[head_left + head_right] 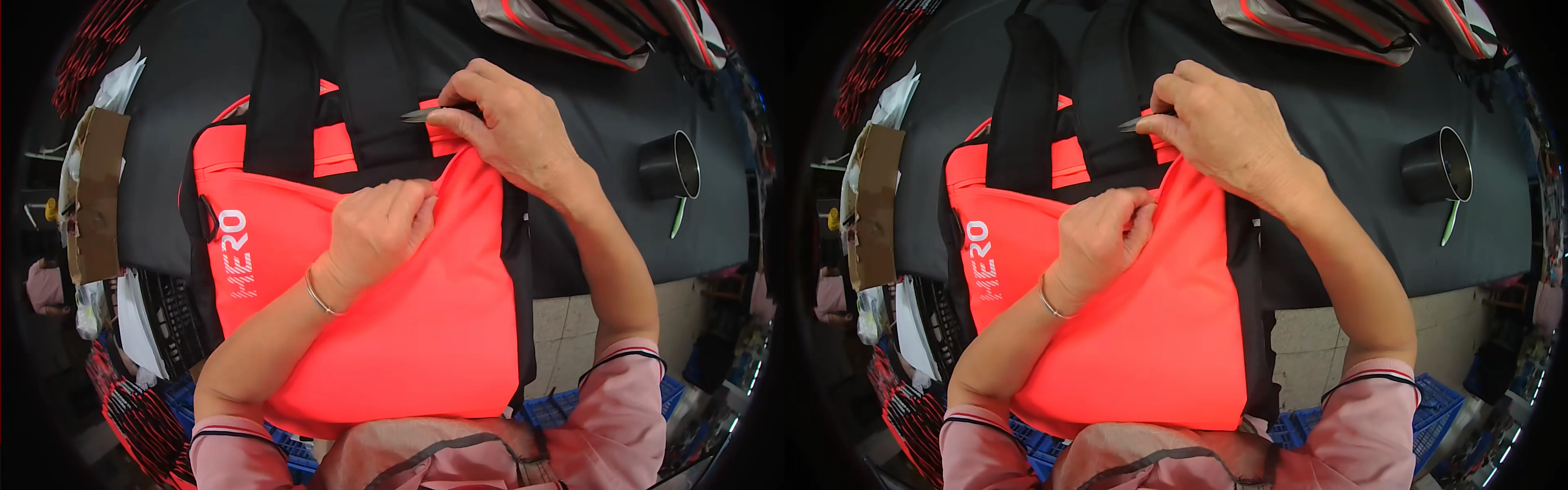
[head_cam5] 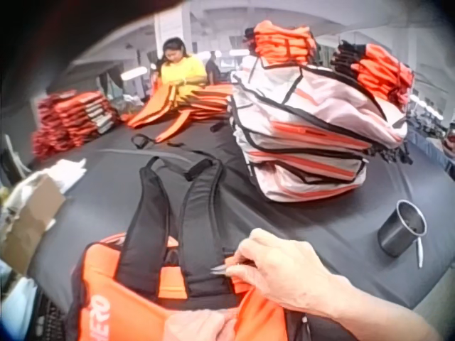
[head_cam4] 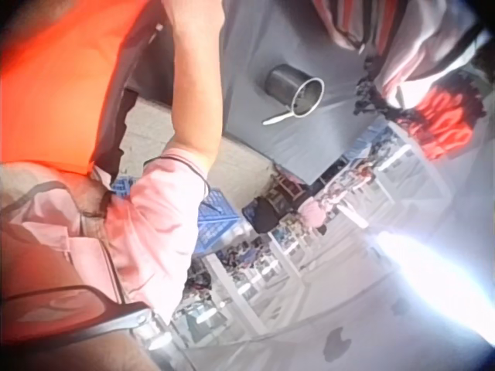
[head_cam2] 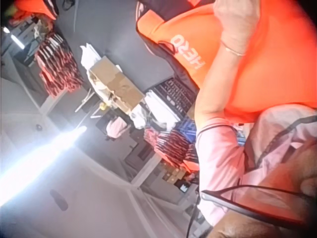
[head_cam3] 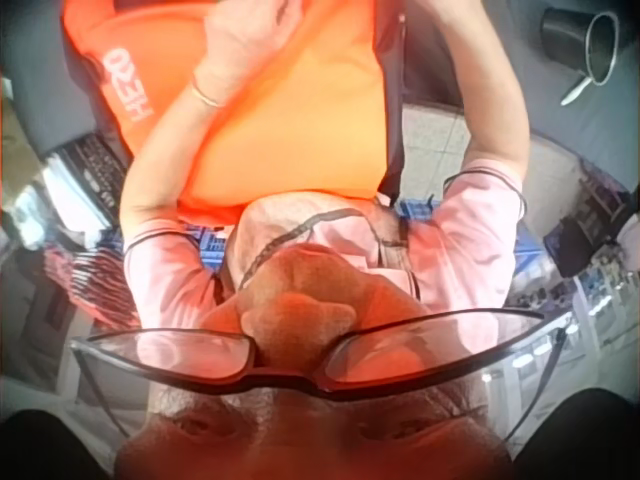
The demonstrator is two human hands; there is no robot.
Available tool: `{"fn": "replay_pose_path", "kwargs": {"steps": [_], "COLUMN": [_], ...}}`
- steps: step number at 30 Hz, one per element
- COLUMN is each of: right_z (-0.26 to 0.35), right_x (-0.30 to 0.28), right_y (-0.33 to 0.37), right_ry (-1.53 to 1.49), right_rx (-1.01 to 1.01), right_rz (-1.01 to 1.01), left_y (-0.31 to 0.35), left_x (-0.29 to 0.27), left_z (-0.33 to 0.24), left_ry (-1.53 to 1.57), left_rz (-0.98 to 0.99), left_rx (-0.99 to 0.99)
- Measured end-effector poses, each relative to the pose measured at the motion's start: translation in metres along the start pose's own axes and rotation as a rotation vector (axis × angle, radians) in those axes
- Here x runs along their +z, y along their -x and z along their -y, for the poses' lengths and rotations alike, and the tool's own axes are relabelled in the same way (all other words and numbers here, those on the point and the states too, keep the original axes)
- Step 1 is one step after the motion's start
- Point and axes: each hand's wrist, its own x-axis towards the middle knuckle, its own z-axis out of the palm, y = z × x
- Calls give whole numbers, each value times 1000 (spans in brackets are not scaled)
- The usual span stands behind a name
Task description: The person assembles a red and black bag by folding the top flap and securing it with a black strap. They use pliers to cut excess strap material and a toothbrush to clean the bag's surface. The person handles the bag and tools directly, performing the assembly and finishing steps.
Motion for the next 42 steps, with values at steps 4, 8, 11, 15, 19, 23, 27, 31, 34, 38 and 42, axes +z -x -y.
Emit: {"fn": "replay_pose_path", "kwargs": {"steps": [4, 8, 11, 15, 19, 23, 27, 31, 34, 38, 42], "right_z": [-4, -17, -16, -6, -13, -1, -10, -19, -18, -18, -30], "right_x": [5, 18, 25, 30, 29, 24, 29, 36, 36, 42, 40], "right_y": [-3, -10, -10, -8, 1, -3, 2, 9, 10, 9, 16], "right_ry": [-58, -134, 1, 154, 103, 138, 52, 22, -11, -19, 52], "right_rx": [85, 148, 194, 244, 191, 237, 227, 195, 212, 195, 140], "right_rz": [-64, -81, -38, 49, 34, 116, 51, -24, -37, -63, -143], "left_y": [1, -9, -7, 3, 5, 5, 4, -2, -11, -11, -23], "left_x": [-5, -5, -5, -14, -13, -12, -16, -28, -25, -31, -90], "left_z": [-13, -16, -15, -10, -13, -15, -12, -12, -2, 2, 38], "left_ry": [-281, -197, -76, 64, -21, -82, -18, -52, 206, 75, -509], "left_rz": [114, 118, 154, 149, 154, 155, 125, 229, 178, 343, 417], "left_rx": [133, -23, -46, -24, -2, 32, -13, -105, -283, -291, 84]}}
